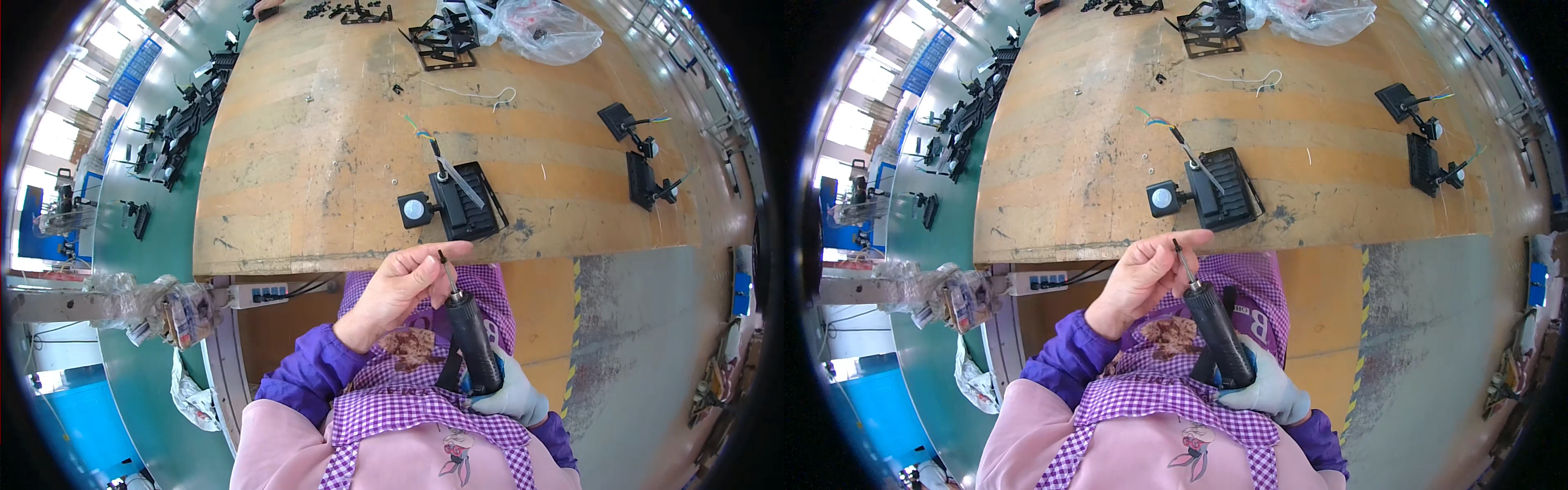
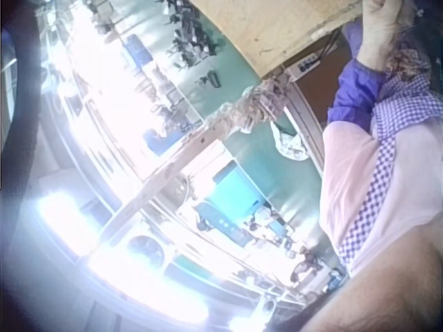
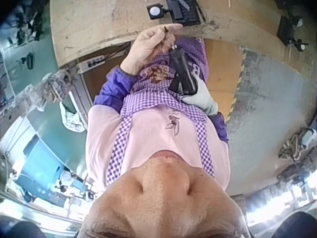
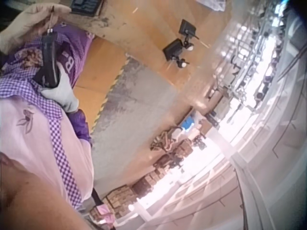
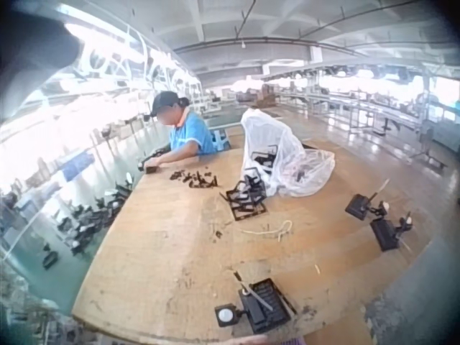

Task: The person screws brackets and a sensor module onto an electronic device housing using an electric screwdriver.

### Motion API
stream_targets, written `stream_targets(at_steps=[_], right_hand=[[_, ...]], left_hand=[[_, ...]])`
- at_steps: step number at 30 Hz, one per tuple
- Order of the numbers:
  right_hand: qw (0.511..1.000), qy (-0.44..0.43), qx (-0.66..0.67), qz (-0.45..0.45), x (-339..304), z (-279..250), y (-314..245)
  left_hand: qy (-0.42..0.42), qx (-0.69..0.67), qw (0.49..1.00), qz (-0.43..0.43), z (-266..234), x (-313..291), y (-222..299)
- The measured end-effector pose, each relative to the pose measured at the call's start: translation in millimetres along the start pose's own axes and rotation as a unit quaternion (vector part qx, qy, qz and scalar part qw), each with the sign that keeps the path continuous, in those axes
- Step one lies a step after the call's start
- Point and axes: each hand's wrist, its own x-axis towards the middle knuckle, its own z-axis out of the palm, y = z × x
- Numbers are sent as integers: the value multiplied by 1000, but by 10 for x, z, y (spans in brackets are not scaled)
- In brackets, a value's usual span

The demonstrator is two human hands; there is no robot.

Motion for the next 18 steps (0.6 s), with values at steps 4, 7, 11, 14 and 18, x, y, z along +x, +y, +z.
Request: stream_targets(at_steps=[4, 7, 11, 14, 18], right_hand=[[999, -20, -2, -46, 28, -108, 49], [997, -7, 61, -37, 5, -116, 40], [995, -14, 90, -47, -6, -183, 40], [995, 0, 79, -59, -38, -246, 71], [987, 63, 131, -71, -66, -195, 40]], left_hand=[[39, 168, 984, 33, -175, 27, 281], [173, 326, 923, 105, -548, 231, 418], [121, 704, 624, 316, -864, 575, 541], [34, 808, 509, 295, -870, 676, 610], [-42, 895, 411, 166, -734, 710, 699]])
